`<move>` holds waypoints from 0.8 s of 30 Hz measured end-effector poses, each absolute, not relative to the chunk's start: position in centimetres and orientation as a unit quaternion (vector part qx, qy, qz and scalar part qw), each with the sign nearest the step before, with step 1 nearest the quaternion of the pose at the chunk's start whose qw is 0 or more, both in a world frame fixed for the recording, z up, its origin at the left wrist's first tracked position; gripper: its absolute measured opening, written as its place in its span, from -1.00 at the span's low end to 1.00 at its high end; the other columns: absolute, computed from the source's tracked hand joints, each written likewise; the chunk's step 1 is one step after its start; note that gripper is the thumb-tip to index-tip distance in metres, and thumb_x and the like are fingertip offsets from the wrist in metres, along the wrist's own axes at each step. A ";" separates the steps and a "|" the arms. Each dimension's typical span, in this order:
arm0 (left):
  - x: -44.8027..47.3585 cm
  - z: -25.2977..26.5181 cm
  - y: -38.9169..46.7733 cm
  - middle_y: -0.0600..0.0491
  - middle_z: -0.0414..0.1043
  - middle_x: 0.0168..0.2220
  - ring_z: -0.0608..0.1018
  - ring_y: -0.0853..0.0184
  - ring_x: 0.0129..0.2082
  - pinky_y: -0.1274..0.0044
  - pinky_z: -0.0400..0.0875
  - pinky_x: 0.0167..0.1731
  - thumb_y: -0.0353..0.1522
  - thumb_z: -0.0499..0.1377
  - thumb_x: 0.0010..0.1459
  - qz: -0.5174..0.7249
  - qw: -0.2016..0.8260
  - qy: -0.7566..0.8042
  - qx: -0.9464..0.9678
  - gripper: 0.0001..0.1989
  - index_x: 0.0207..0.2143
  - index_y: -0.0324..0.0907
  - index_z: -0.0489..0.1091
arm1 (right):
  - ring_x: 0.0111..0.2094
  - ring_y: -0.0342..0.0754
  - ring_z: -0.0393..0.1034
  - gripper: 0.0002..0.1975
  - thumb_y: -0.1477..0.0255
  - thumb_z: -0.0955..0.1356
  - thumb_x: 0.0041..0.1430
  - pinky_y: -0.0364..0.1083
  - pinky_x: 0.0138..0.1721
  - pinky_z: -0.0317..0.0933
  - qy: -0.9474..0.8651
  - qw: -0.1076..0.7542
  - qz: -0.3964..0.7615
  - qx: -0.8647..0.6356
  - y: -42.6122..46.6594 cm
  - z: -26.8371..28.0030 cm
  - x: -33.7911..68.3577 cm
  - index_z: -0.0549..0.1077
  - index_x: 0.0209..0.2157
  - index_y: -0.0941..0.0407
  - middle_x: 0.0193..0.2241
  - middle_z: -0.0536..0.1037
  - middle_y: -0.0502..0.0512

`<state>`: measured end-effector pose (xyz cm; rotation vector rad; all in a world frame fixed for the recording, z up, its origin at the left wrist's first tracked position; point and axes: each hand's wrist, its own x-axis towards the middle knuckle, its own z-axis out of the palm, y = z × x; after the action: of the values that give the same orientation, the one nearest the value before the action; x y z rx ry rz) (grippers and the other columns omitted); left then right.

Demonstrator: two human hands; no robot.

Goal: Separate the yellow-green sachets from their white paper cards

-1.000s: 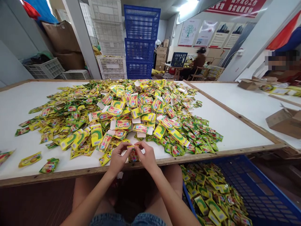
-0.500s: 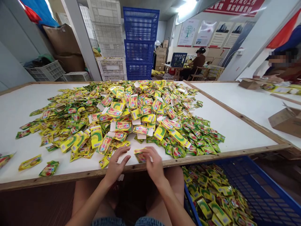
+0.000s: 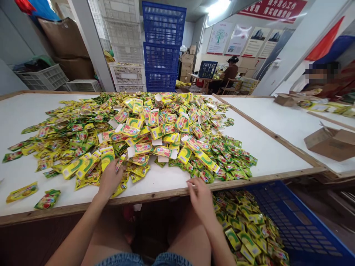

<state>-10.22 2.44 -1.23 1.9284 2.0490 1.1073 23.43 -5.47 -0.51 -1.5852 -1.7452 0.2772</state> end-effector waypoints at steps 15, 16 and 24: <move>-8.6 -2.0 -1.1 0.05 0.39 -0.21 0.50 0.30 -0.25 0.44 0.39 -0.23 -0.27 0.20 -0.05 0.653 0.422 0.514 0.363 -0.61 -0.14 -0.12 0.21 | 0.14 0.22 -0.07 -0.49 0.21 0.35 0.01 0.18 0.05 -0.12 -0.786 0.170 0.084 -0.588 4.4 -3.5 11.6 0.29 0.03 0.00 0.15 0.11 0.23; -8.5 -2.1 -1.1 0.04 0.40 -0.19 0.50 0.30 -0.24 0.44 0.40 -0.22 -0.28 0.20 -0.04 0.651 0.444 0.508 0.350 -0.61 -0.13 -0.11 0.22 | 0.15 0.20 -0.07 -0.50 0.25 0.36 0.01 0.16 0.05 -0.12 -0.794 0.161 0.096 -0.578 3.6 -3.3 11.9 0.29 0.03 0.00 0.15 0.11 0.21; -7.7 -2.0 -0.9 0.03 0.47 -0.22 0.54 0.26 -0.26 0.43 0.45 -0.28 -0.28 0.24 -0.10 0.633 0.498 0.504 0.312 -0.54 -0.09 -0.12 0.26 | -0.11 0.06 0.24 -0.85 0.31 0.30 0.11 0.06 -0.09 0.01 -0.788 0.200 0.127 -0.569 -0.6 -0.4 12.8 0.46 -0.32 0.04 -0.19 0.41 0.14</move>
<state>-7.72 -0.94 -2.02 0.7546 1.2194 1.5318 12.75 -0.65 -0.36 -1.5894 -2.2017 0.3543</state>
